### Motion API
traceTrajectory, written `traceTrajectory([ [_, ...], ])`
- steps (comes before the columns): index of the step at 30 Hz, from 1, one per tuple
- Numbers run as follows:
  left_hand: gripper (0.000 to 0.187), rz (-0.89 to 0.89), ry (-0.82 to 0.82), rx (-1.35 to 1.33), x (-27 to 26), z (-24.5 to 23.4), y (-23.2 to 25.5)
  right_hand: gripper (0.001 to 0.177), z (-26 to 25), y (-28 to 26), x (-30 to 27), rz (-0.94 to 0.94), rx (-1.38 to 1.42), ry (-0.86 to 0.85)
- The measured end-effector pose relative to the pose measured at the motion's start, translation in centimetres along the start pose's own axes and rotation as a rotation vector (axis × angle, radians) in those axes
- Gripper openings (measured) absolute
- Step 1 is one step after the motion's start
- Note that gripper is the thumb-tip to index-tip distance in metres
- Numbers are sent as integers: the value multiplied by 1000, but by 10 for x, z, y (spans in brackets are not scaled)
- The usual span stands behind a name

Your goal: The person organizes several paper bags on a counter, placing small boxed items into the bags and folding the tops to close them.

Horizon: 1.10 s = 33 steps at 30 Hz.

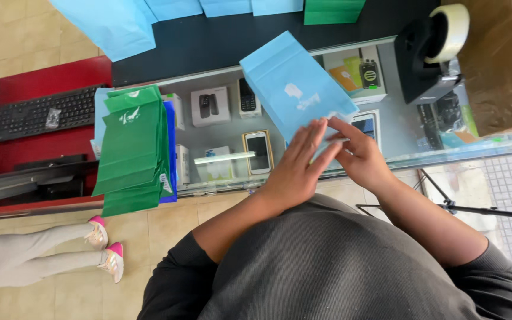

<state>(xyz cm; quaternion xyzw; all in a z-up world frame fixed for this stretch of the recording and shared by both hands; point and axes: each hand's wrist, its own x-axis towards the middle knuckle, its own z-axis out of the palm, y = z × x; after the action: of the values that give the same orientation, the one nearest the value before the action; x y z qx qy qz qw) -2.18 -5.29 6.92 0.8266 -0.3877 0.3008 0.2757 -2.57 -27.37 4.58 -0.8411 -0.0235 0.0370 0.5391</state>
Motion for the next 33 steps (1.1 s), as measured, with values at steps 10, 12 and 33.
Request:
traceTrajectory([
  [10,68,-689,-78,-46,29,9,-192,54,-27,46,61,212,403,147],
  [12,99,-1115,-384,-12,31,11,-210,38,-31,89,68,159,431,182],
  [33,63,-764,-217,-337,204,-69,74,76,-121,68,18,475,1544,-154],
])
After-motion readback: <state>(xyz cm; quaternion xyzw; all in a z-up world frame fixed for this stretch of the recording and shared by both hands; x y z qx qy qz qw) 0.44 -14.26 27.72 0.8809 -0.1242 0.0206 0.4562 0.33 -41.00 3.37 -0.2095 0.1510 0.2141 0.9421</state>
